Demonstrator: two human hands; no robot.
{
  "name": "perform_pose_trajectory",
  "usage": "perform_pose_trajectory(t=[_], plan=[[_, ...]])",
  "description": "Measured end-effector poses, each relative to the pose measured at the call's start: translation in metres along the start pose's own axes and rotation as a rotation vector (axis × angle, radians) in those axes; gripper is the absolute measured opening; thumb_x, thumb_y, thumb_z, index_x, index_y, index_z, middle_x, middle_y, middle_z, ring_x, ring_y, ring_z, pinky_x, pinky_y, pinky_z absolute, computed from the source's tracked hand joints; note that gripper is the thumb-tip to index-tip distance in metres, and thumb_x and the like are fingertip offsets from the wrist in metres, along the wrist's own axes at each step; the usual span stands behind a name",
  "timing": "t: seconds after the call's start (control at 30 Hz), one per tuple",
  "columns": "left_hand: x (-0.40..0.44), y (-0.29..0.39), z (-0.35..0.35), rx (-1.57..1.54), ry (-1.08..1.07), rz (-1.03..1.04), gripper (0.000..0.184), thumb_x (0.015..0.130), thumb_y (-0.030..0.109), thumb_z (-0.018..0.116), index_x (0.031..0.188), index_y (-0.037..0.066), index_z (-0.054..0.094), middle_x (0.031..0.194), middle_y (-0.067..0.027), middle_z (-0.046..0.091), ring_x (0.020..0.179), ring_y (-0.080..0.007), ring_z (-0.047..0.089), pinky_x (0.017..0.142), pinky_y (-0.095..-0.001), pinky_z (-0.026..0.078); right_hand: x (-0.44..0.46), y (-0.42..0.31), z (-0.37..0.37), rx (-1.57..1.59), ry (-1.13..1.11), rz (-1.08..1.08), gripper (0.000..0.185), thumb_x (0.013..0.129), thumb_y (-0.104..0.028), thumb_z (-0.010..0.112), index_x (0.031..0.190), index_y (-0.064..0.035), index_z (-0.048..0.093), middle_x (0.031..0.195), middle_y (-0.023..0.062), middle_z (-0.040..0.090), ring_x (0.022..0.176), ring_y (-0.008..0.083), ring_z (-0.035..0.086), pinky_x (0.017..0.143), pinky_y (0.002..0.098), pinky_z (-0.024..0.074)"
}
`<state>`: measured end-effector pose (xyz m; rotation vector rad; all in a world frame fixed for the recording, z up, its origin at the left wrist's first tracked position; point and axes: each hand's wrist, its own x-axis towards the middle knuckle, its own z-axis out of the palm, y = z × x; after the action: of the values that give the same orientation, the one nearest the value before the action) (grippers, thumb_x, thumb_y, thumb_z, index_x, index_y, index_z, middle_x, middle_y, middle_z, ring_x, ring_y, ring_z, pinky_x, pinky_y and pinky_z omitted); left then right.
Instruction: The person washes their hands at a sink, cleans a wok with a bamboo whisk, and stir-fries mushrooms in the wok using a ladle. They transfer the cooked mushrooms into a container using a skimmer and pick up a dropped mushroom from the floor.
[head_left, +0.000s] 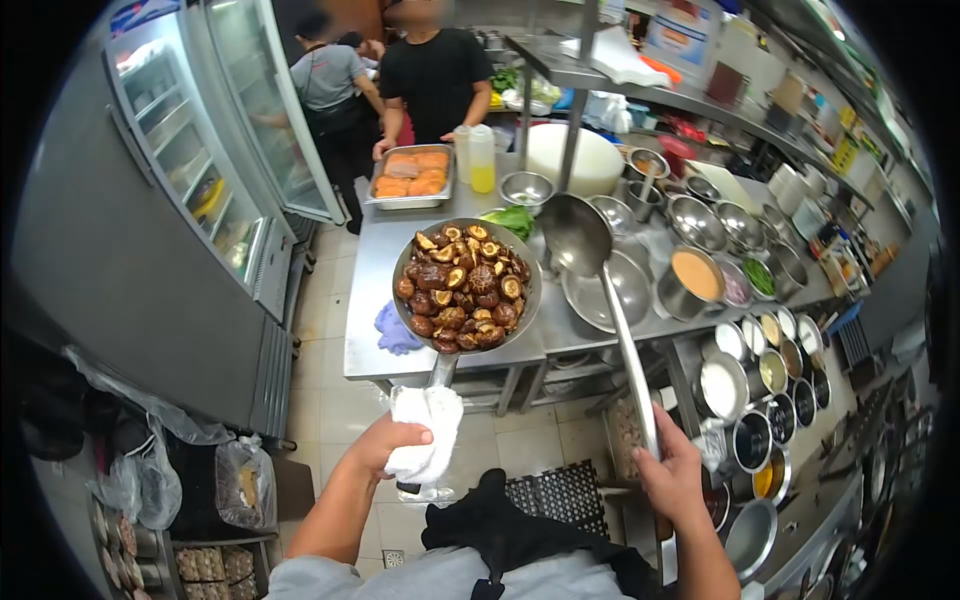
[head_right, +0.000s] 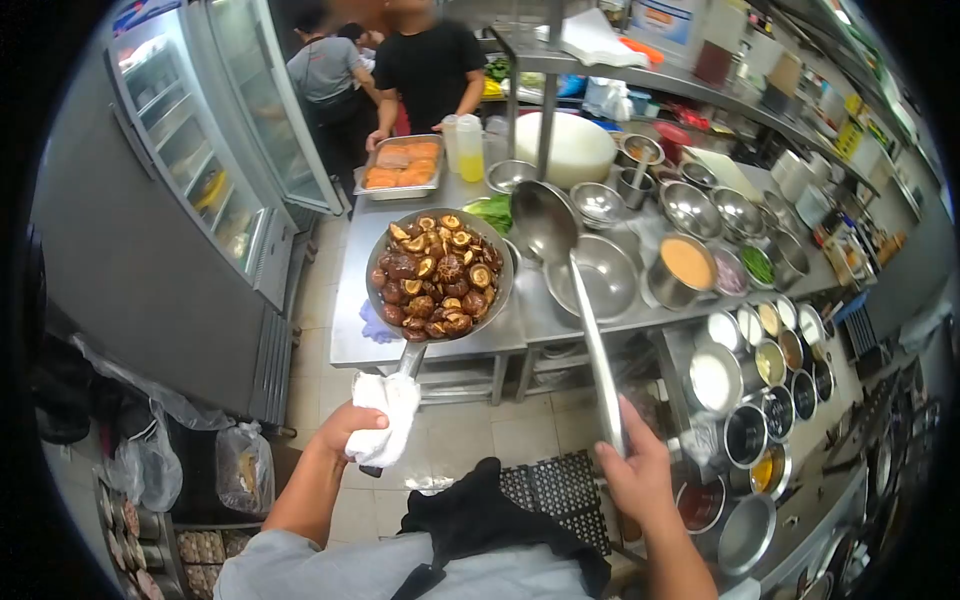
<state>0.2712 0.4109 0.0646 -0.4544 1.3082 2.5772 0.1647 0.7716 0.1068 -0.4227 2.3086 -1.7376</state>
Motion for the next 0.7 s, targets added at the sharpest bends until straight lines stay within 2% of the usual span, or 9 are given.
perform_pose_trajectory(t=[0.1, 0.17, 0.23, 0.27, 0.3, 0.37, 0.53, 0.6, 0.7], plan=[[0.020, 0.021, -0.020, 0.023, 0.028, 0.044, 0.048, 0.070, 0.015, 0.070, 0.113, 0.000, 0.055, 0.089, -0.0074, 0.063, 0.075, -0.0156, 0.063, 0.064, -0.0286, 0.053, 0.066, -0.021, 0.039, -0.184, -0.070, -0.095, 0.059, 0.080, -0.006, 0.062, 0.135, -0.0004, 0.042, 0.111, 0.0131, 0.063, 0.089, 0.0124, 0.059, 0.081, 0.0251, 0.0460], [0.029, 0.027, -0.021, -0.022, 0.015, 0.058, 0.047, 0.072, 0.016, 0.069, 0.113, 0.000, 0.054, 0.089, -0.0074, 0.063, 0.073, -0.0156, 0.062, 0.062, -0.0287, 0.052, 0.096, -0.025, 0.052, -0.288, -0.132, -0.062, 0.060, 0.079, -0.010, 0.062, 0.137, -0.0103, 0.043, 0.097, 0.0177, 0.067, 0.066, 0.0172, 0.062, 0.070, 0.0281, 0.0487], [0.039, 0.033, -0.028, -0.027, 0.000, 0.070, 0.047, 0.073, 0.015, 0.068, 0.114, 0.000, 0.053, 0.091, -0.0078, 0.062, 0.075, -0.0158, 0.062, 0.063, -0.0289, 0.052, 0.118, -0.046, 0.069, -0.460, -0.181, -0.041, 0.061, 0.079, -0.011, 0.062, 0.136, -0.0109, 0.043, 0.098, 0.0243, 0.064, 0.076, 0.0311, 0.066, 0.075, 0.0340, 0.0500], [0.044, 0.036, -0.027, -0.028, 0.015, 0.073, 0.047, 0.073, 0.015, 0.068, 0.115, 0.000, 0.053, 0.092, -0.0080, 0.062, 0.077, -0.0162, 0.061, 0.065, -0.0295, 0.052, 0.128, -0.040, 0.074, -0.490, -0.192, -0.097, 0.061, 0.079, -0.012, 0.062, 0.136, -0.0118, 0.042, 0.099, 0.0265, 0.062, 0.088, 0.0409, 0.062, 0.079, 0.0409, 0.0491], [0.050, 0.040, -0.026, -0.027, 0.028, 0.077, 0.047, 0.073, 0.015, 0.067, 0.115, 0.000, 0.053, 0.093, -0.0082, 0.062, 0.079, -0.0165, 0.061, 0.068, -0.0301, 0.052, 0.136, -0.036, 0.079, -0.492, -0.196, -0.105, 0.061, 0.079, -0.012, 0.062, 0.136, -0.0118, 0.042, 0.099, 0.0265, 0.062, 0.088, 0.0409, 0.062, 0.079, 0.0409, 0.0491], [0.065, 0.046, -0.029, -0.014, 0.053, 0.086, 0.046, 0.073, 0.014, 0.067, 0.114, 0.000, 0.054, 0.095, -0.0084, 0.061, 0.083, -0.0170, 0.061, 0.071, -0.0312, 0.051, 0.147, -0.031, 0.085, -0.556, -0.168, -0.162, 0.062, 0.078, -0.008, 0.062, 0.137, -0.0099, 0.043, 0.086, 0.0204, 0.065, 0.060, 0.0192, 0.058, 0.067, 0.0302, 0.0486], [0.108, 0.044, -0.031, 0.006, 0.095, 0.116, 0.038, 0.074, 0.012, 0.065, 0.110, 0.000, 0.056, 0.094, -0.0084, 0.062, 0.082, -0.0169, 0.061, 0.070, -0.0311, 0.051, 0.162, -0.018, 0.080, -0.508, -0.229, -0.050, 0.061, 0.078, -0.008, 0.061, 0.136, -0.0013, 0.041, 0.103, 0.0236, 0.064, 0.071, 0.0221, 0.063, 0.073, 0.0302, 0.0486], [0.127, 0.037, -0.035, -0.026, 0.096, 0.122, 0.035, 0.076, 0.012, 0.065, 0.108, 0.000, 0.057, 0.091, -0.0080, 0.063, 0.078, -0.0173, 0.062, 0.066, -0.0315, 0.052, 0.168, -0.004, 0.077, -0.470, -0.233, -0.067, 0.061, 0.079, -0.008, 0.061, 0.135, 0.0034, 0.040, 0.116, 0.0235, 0.060, 0.090, 0.0245, 0.064, 0.083, 0.0295, 0.0467], [0.144, 0.038, -0.028, -0.022, 0.080, 0.190, 0.034, 0.076, 0.012, 0.065, 0.107, 0.001, 0.058, 0.091, -0.0078, 0.063, 0.077, -0.0177, 0.062, 0.065, -0.0322, 0.052, 0.171, -0.007, 0.074, -0.465, -0.240, -0.047, 0.061, 0.079, -0.009, 0.062, 0.135, 0.0044, 0.040, 0.122, 0.0243, 0.056, 0.109, 0.0258, 0.059, 0.092, 0.0295, 0.0428]])
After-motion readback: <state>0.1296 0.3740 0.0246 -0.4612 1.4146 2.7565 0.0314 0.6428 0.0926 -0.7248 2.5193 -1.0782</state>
